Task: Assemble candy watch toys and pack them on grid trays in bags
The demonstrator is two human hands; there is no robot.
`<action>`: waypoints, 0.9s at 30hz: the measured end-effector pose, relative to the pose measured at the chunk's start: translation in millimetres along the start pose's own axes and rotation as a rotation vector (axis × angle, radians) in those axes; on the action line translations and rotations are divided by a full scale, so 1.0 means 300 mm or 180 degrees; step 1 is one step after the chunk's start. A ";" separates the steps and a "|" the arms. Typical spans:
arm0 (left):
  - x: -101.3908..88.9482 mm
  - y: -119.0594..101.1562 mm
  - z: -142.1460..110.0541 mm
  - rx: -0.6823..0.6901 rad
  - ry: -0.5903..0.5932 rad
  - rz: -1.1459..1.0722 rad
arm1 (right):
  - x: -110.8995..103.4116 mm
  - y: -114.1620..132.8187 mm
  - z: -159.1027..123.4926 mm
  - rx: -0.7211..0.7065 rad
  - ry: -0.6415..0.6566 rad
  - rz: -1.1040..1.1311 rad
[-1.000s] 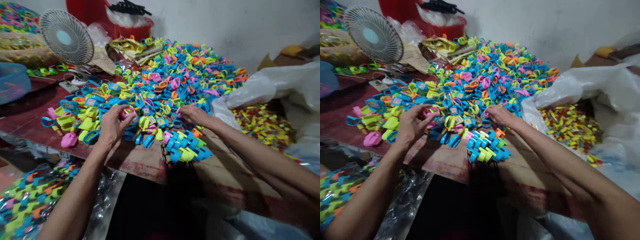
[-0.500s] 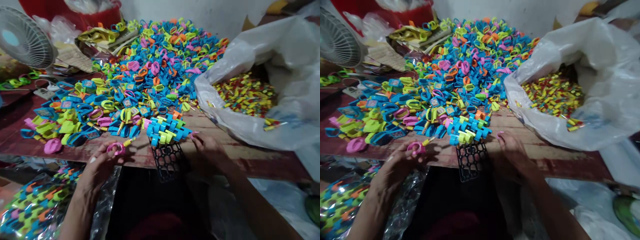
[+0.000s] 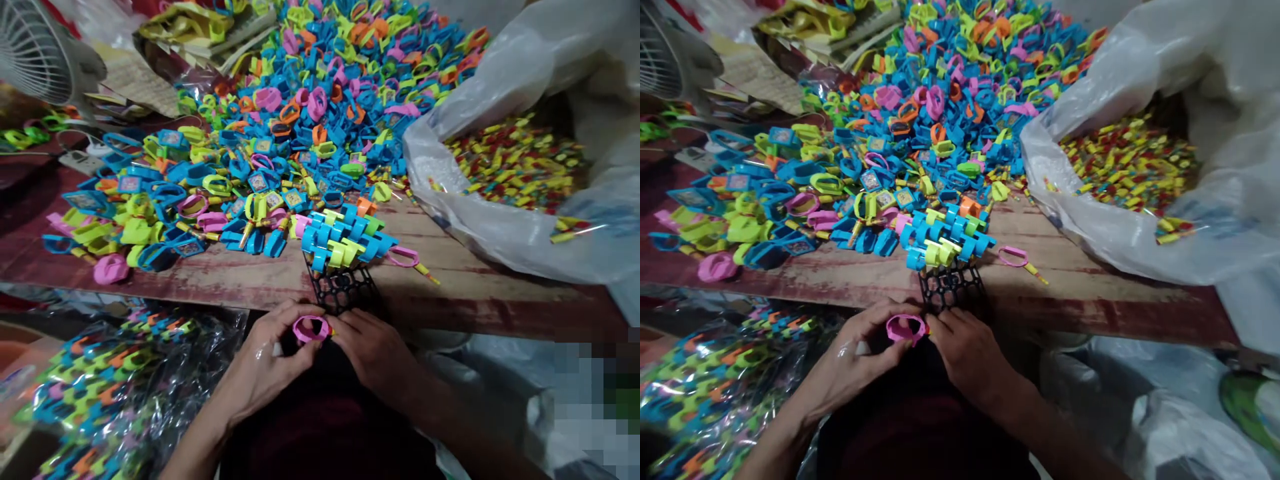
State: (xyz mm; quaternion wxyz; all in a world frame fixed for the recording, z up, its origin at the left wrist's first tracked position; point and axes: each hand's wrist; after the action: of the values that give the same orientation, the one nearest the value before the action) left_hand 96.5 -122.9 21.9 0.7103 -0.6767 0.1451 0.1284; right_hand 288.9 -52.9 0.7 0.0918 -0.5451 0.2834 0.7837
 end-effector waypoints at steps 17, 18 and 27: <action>0.040 0.184 0.190 0.0580 -0.0439 0.1904 | 0.116 -0.064 0.076 0.1435 -0.1276 0.1737; 0.042 0.187 0.192 0.0563 -0.0459 0.1924 | 0.124 -0.063 0.081 0.1434 -0.1335 0.1704; 0.033 0.204 0.193 0.0713 -0.0410 0.1892 | 0.143 -0.061 0.100 0.1307 -0.1825 0.1368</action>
State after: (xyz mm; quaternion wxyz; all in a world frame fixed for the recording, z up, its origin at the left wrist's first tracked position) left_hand 84.3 -62.1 -35.9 0.7195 -0.5128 0.3043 0.3560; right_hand 256.3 -28.6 -37.1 0.1081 -0.2034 0.5042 0.8323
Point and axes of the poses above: each hand's wrist, its own z-axis towards the middle knuckle, its own x-axis out of the palm, y = z × x, and after that the axes turned 3 degrees about x, right-handed
